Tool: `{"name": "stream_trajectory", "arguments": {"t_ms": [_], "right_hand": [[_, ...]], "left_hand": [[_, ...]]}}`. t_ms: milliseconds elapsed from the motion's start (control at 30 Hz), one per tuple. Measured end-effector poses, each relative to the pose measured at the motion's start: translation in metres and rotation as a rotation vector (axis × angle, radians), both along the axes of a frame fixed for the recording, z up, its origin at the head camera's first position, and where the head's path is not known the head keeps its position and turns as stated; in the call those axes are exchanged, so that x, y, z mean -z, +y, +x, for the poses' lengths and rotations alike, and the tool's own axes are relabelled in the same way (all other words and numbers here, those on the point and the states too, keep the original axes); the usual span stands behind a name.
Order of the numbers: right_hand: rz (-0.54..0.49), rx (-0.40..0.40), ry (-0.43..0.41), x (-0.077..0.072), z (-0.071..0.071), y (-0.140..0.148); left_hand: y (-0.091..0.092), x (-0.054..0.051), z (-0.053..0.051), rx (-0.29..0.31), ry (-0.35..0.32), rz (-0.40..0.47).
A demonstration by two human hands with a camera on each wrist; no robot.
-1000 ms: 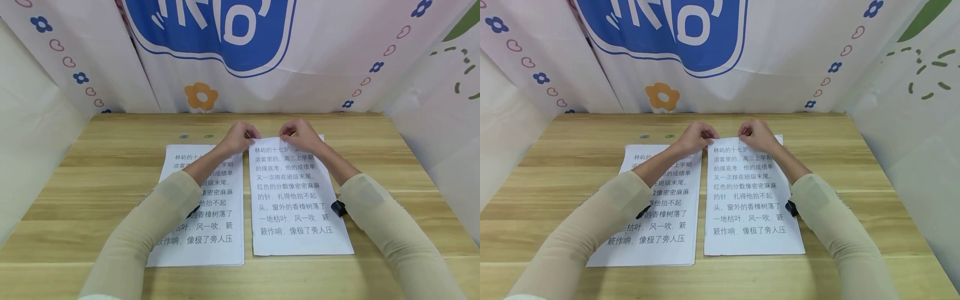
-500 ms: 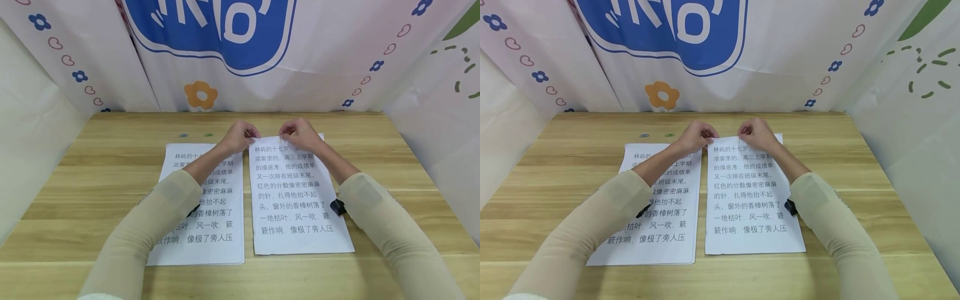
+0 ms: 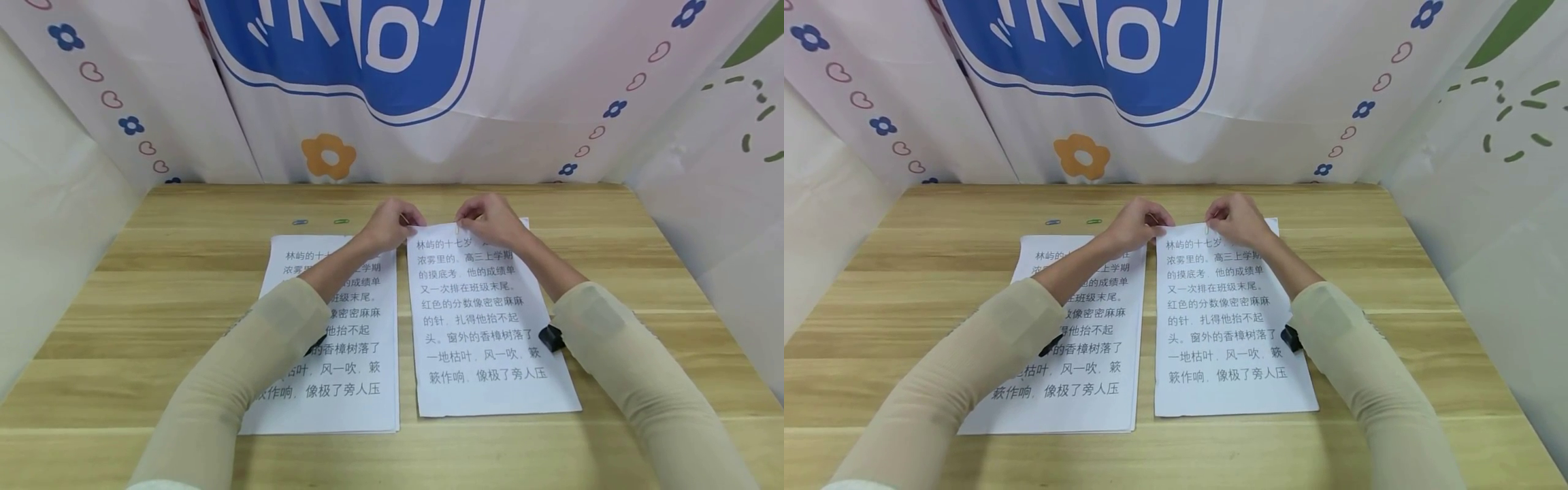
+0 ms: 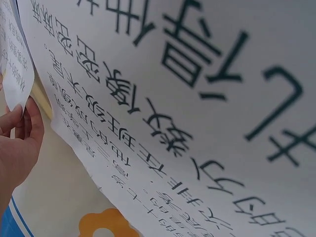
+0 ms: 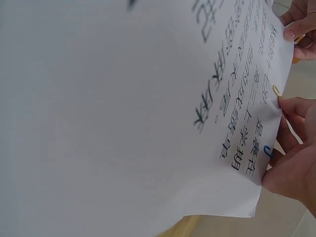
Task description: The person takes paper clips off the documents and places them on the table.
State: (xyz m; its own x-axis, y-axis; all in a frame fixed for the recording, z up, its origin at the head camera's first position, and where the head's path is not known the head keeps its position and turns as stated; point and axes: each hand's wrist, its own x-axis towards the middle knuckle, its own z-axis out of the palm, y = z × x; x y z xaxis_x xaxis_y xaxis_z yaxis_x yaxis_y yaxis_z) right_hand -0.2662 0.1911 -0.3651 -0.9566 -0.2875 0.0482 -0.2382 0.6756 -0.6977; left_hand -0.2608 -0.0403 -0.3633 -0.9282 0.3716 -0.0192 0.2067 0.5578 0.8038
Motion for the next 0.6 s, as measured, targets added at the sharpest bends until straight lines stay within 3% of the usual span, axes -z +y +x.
{"name": "stream_trajectory", "arguments": {"t_ms": [233,600], "right_hand": [[-0.013,0.012,0.001,-0.0015,-0.0003,-0.0005],[-0.024,0.0,0.013,-0.002,-0.0015,0.0017]], "left_hand": [[-0.0013,0.0004,-0.001,-0.004,-0.039,0.064],[-0.0004,-0.0002,-0.0008,-0.017,-0.048,0.068]]}}
